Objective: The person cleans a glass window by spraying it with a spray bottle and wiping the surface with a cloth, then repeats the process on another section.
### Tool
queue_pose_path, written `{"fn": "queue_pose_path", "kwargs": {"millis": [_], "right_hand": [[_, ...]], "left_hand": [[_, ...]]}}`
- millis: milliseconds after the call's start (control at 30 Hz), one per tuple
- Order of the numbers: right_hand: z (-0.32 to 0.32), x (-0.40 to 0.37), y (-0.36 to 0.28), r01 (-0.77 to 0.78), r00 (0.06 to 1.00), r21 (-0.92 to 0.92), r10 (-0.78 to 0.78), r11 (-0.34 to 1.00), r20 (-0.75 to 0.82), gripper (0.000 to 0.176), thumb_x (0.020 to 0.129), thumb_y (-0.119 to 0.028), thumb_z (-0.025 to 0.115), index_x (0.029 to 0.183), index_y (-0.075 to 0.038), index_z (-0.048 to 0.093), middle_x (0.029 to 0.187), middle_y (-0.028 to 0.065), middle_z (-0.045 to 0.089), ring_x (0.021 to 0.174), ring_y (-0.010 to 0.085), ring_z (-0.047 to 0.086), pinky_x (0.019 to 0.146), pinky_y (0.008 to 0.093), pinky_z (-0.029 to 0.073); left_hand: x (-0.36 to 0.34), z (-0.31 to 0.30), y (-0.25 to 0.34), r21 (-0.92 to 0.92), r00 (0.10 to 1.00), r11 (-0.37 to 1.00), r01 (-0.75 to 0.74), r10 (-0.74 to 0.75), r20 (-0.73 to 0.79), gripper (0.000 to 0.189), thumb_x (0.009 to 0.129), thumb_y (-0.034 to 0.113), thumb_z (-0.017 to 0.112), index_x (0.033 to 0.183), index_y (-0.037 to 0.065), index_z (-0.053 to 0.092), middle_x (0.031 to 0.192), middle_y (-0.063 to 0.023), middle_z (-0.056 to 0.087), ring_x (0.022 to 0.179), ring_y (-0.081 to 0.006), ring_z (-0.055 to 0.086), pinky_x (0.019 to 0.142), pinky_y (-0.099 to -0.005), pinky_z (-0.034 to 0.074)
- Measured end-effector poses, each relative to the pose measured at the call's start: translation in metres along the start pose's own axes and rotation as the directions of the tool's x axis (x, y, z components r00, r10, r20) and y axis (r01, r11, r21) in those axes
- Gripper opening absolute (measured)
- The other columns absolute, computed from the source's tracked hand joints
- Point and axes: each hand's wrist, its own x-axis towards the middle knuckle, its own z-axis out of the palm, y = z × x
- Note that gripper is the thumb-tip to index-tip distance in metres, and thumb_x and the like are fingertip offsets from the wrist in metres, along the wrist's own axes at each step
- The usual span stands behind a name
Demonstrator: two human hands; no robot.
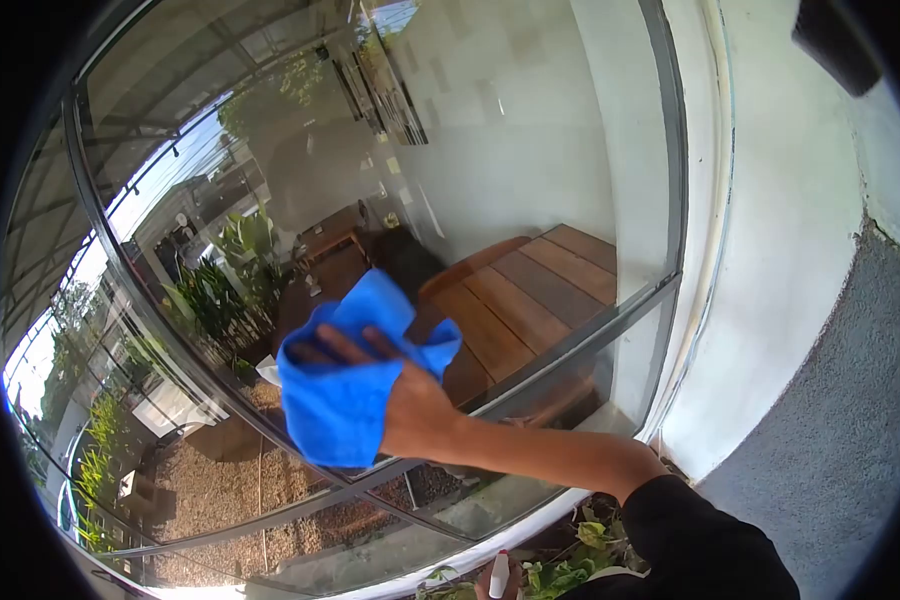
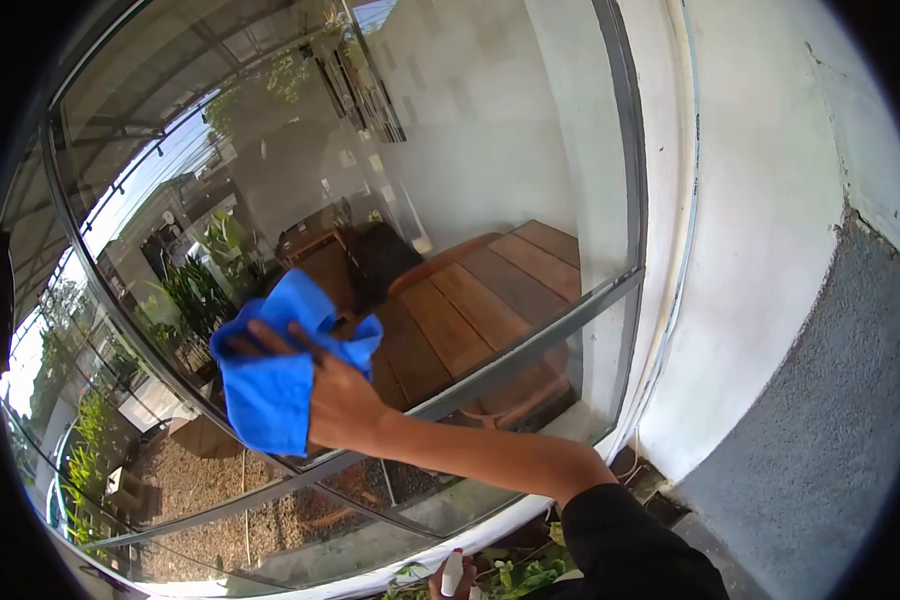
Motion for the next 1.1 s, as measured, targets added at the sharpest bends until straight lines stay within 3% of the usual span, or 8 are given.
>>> {"fn": "queue_pose_path", "kwargs": {"millis": [167, 367, 467, 633, 733, 767, 800, 1100], "right_hand": [[0.054, -0.026, -0.042, 0.157, 0.987, -0.106, -0.158, 0.982, 0.003, 0.053, 0.075, -0.03, 0.06, 0.126, -0.018, 0.06, 0.147, 0.0024, 0.044, 0.145, 0.0199, 0.026, 0.108, 0.0397, 0.022], [-0.004, -0.068, 0.012, 0.133, 0.987, -0.213, -0.111, 0.968, 0.115, 0.041, 0.07, -0.028, 0.063, 0.11, -0.023, 0.067, 0.134, -0.0003, 0.053, 0.137, 0.0201, 0.037, 0.115, 0.0445, 0.019], [-0.05, -0.122, 0.07, -0.042, 0.982, -0.273, 0.09, 0.961, 0.164, 0.031, 0.074, -0.027, 0.061, 0.104, -0.02, 0.067, 0.13, 0.0017, 0.053, 0.134, 0.026, 0.04, 0.112, 0.049, 0.024], [-0.144, -0.193, 0.189, -0.327, 0.94, -0.538, 0.326, 0.777, -0.101, 0.041, 0.079, -0.025, 0.065, 0.117, -0.008, 0.063, 0.128, 0.0153, 0.054, 0.128, 0.0385, 0.043, 0.11, 0.0531, 0.028], [-0.188, -0.244, 0.26, -0.589, 0.807, -0.02, 0.587, 0.808, -0.064, 0.053, 0.09, -0.012, 0.062, 0.139, -0.003, 0.041, 0.135, 0.0173, 0.047, 0.108, 0.0274, 0.059, 0.106, 0.0404, 0.037], [-0.203, -0.242, 0.263, -0.461, 0.883, -0.411, 0.45, 0.786, -0.13, 0.056, 0.09, -0.011, 0.062, 0.14, -0.002, 0.039, 0.134, 0.0159, 0.048, 0.11, 0.027, 0.058, 0.106, 0.0396, 0.037], [-0.209, -0.239, 0.262, -0.514, 0.857, -0.342, 0.456, 0.787, -0.239, 0.051, 0.089, -0.013, 0.063, 0.136, -0.003, 0.045, 0.137, 0.0177, 0.048, 0.12, 0.0308, 0.05, 0.109, 0.0402, 0.034], [-0.159, -0.26, 0.226, -0.736, 0.588, 0.218, 0.765, 0.641, -0.263, 0.025, 0.094, -0.009, 0.056, 0.118, -0.002, 0.056, 0.102, 0.0066, 0.056, 0.084, 0.0158, 0.058, 0.069, 0.0276, 0.049]], "left_hand": [[0.014, -0.027, 0.102, -0.016, 0.923, 0.935, 0.355, -0.347, 0.165, 0.046, 0.084, 0.016, 0.074, 0.124, 0.0, 0.06, 0.103, -0.0098, 0.069, 0.092, -0.0176, 0.063, 0.081, -0.0342, 0.052], [0.005, -0.029, 0.072, -0.053, 0.982, 0.997, 0.058, -0.047, 0.181, 0.048, 0.083, 0.015, 0.075, 0.125, -0.002, 0.059, 0.107, -0.0117, 0.068, 0.096, -0.018, 0.063, 0.084, -0.0353, 0.052], [0.015, -0.02, 0.064, -0.176, 0.92, 0.905, 0.389, -0.371, 0.126, 0.046, 0.084, 0.011, 0.074, 0.125, -0.003, 0.059, 0.11, -0.0128, 0.067, 0.096, -0.0175, 0.063, 0.084, -0.0344, 0.053], [-0.001, -0.008, -0.011, -0.216, 0.979, 0.956, 0.2, -0.189, 0.069, 0.045, 0.084, 0.009, 0.074, 0.124, -0.004, 0.059, 0.112, -0.0142, 0.067, 0.098, -0.0197, 0.064, 0.084, -0.0321, 0.053], [-0.002, -0.002, -0.026, -0.043, 0.999, 0.999, -0.011, 0.013, 0.038, 0.046, 0.084, 0.012, 0.074, 0.124, -0.004, 0.059, 0.111, -0.0144, 0.067, 0.097, -0.0206, 0.064, 0.084, -0.0327, 0.052], [0.0, 0.001, -0.008, -0.152, 0.996, 0.988, -0.011, 0.023, 0.083, 0.046, 0.085, 0.014, 0.074, 0.123, -0.005, 0.059, 0.111, -0.0142, 0.067, 0.098, -0.0213, 0.064, 0.086, -0.0341, 0.052], [0.004, 0.012, 0.036, -0.298, 0.979, 0.933, 0.203, -0.194, 0.059, 0.033, 0.08, 0.003, 0.067, 0.11, -0.005, 0.06, 0.087, -0.0106, 0.066, 0.06, -0.0131, 0.061, 0.054, -0.0276, 0.051], [0.008, 0.013, 0.069, -0.17, 0.958, 0.943, 0.284, -0.272, 0.091, 0.023, 0.083, 0.008, 0.065, 0.105, 0.001, 0.064, 0.076, -0.0047, 0.065, 0.066, -0.0102, 0.061, 0.063, -0.028, 0.051]]}}
